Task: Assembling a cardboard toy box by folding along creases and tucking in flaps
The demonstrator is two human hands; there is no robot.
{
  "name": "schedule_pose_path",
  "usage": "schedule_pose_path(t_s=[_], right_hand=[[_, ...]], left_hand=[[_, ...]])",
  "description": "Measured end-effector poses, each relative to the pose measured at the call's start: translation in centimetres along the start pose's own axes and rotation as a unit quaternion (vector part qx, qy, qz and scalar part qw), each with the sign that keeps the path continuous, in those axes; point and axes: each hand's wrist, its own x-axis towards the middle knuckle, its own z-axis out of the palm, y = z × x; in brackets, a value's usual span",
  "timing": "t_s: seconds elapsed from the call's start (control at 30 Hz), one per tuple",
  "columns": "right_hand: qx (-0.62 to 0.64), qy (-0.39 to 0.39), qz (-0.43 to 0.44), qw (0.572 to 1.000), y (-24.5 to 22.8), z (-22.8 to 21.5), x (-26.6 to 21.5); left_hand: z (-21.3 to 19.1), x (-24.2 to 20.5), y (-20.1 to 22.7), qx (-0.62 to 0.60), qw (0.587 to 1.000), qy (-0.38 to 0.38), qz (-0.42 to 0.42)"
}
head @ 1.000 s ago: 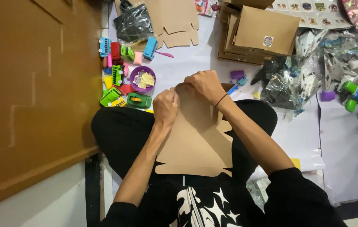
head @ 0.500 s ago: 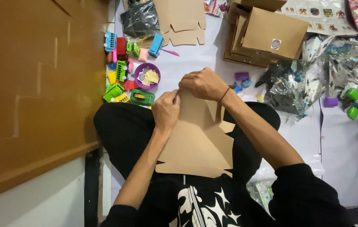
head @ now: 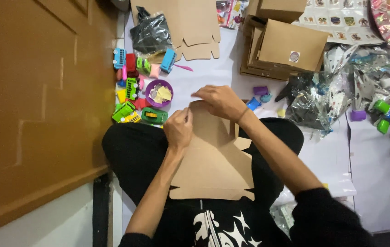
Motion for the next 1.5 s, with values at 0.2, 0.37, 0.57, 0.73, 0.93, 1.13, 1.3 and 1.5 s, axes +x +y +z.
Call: schedule_pose_path(t_s=[0.2, 0.37, 0.57, 0.73, 0.93, 1.13, 1.3, 1.5], right_hand=[[0.011, 0.316, 0.346, 0.884, -0.1, 2.6, -7.9], [0.201, 0.200, 0.480, 0.830, 0.0, 5.9, -10.2], [0.179, 0.222, 0.440, 0.851, -1.8, 5.9, -8.3], [0.217, 0.277, 0.460, 0.815, -0.9, 6.6, -9.5], [0.325, 0.254, 0.456, 0.789, -1.6, 5.9, -10.6], [0.247, 0.266, 0.403, 0.840, -2.7, 4.5, -10.3], [0.259, 0.230, 0.395, 0.851, -3.5, 3.4, -10.4], [0.284, 0.175, 0.383, 0.862, -2.9, 4.1, -10.9]], left_hand=[[-2.4, 0.0, -0.7, 0.025, 0.998, 0.056, -0.006], [-2.8, -0.5, -1.2, 0.019, 0.999, 0.043, 0.001], [-2.8, -0.8, -2.1, 0.071, 0.996, 0.047, 0.003], [-4.4, 0.6, -0.6, 0.136, 0.982, -0.078, -0.101], [-2.4, 1.2, 5.3, 0.093, 0.989, 0.073, 0.090], [2.7, 4.0, 10.0, -0.258, 0.914, -0.164, -0.266], [4.7, 4.8, 9.2, -0.123, 0.948, -0.134, -0.260], [3.6, 4.7, 8.7, -0.177, 0.929, -0.159, -0.284]])
